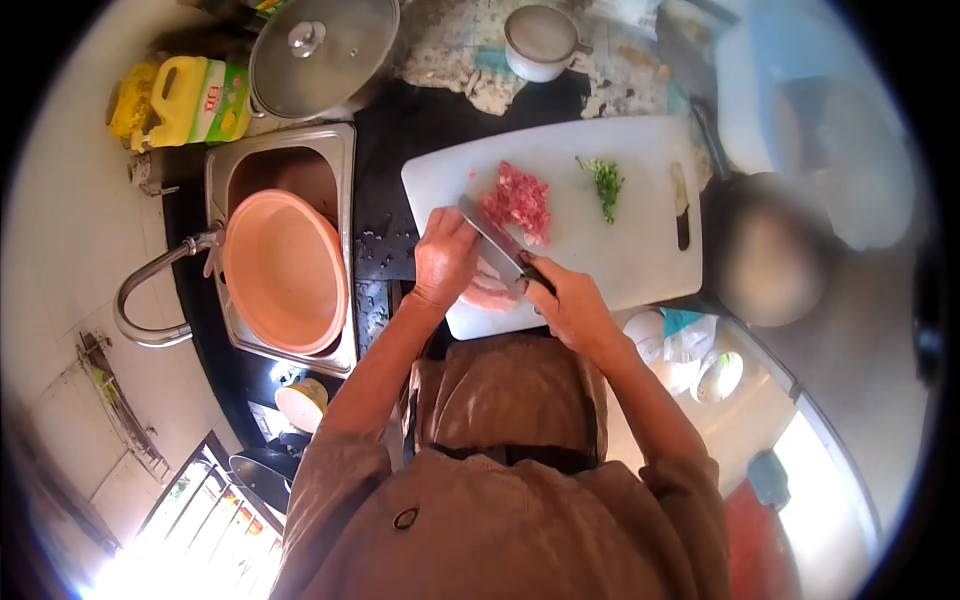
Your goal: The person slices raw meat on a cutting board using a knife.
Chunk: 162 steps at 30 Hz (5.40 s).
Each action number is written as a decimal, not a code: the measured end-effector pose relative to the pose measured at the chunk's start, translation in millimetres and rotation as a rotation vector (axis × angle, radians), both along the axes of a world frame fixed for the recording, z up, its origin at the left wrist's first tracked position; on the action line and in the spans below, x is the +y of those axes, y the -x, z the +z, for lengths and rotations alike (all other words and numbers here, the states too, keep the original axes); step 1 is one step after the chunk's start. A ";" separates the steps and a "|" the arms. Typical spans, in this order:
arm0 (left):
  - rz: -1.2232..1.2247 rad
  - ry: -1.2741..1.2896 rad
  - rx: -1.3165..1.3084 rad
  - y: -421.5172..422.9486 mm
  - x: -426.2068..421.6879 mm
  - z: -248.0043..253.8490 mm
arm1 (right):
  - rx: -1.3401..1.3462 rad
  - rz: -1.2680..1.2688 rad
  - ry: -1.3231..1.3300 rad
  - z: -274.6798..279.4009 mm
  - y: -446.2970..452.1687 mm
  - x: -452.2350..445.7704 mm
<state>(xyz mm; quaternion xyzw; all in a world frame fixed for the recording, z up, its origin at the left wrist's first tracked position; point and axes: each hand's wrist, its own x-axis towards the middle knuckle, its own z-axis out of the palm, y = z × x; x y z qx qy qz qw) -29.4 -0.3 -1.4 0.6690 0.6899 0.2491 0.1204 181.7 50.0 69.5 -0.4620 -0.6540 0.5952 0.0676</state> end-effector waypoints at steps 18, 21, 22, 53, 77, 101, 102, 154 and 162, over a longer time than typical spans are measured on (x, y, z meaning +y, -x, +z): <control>-0.021 -0.035 -0.072 -0.1 -1.4 1.7 | 0.110 0.001 -0.120 -30.0 30.0 17.9; -0.005 -0.031 -0.078 3.4 -2.1 -2.8 | -0.002 -0.059 0.157 9.4 6.9 15.4; -0.006 -0.008 -0.067 2.4 -4.4 -3.2 | -0.054 -0.060 0.285 17.6 -0.5 12.5; -0.033 -0.032 -0.038 -0.9 -4.2 2.1 | 0.038 -0.042 -0.012 -29.7 25.7 6.1; 0.004 -0.022 -0.086 3.3 -8.6 -4.1 | 0.020 -0.148 0.463 9.5 -13.0 -10.4; 0.302 -0.003 -0.391 -19.7 9.2 0.5 | 0.228 -0.393 0.506 -16.9 -7.7 -1.1; 0.367 0.018 -0.410 -22.6 8.8 0.2 | 0.229 -0.388 0.510 -16.9 -6.6 -1.6; 0.081 0.011 -0.070 2.6 -8.1 -9.0 | -0.033 -0.089 -0.177 -7.4 6.7 -33.3; 0.094 -0.045 -0.093 1.6 -0.8 -4.9 | 0.008 -0.032 -0.213 -14.8 11.8 -18.0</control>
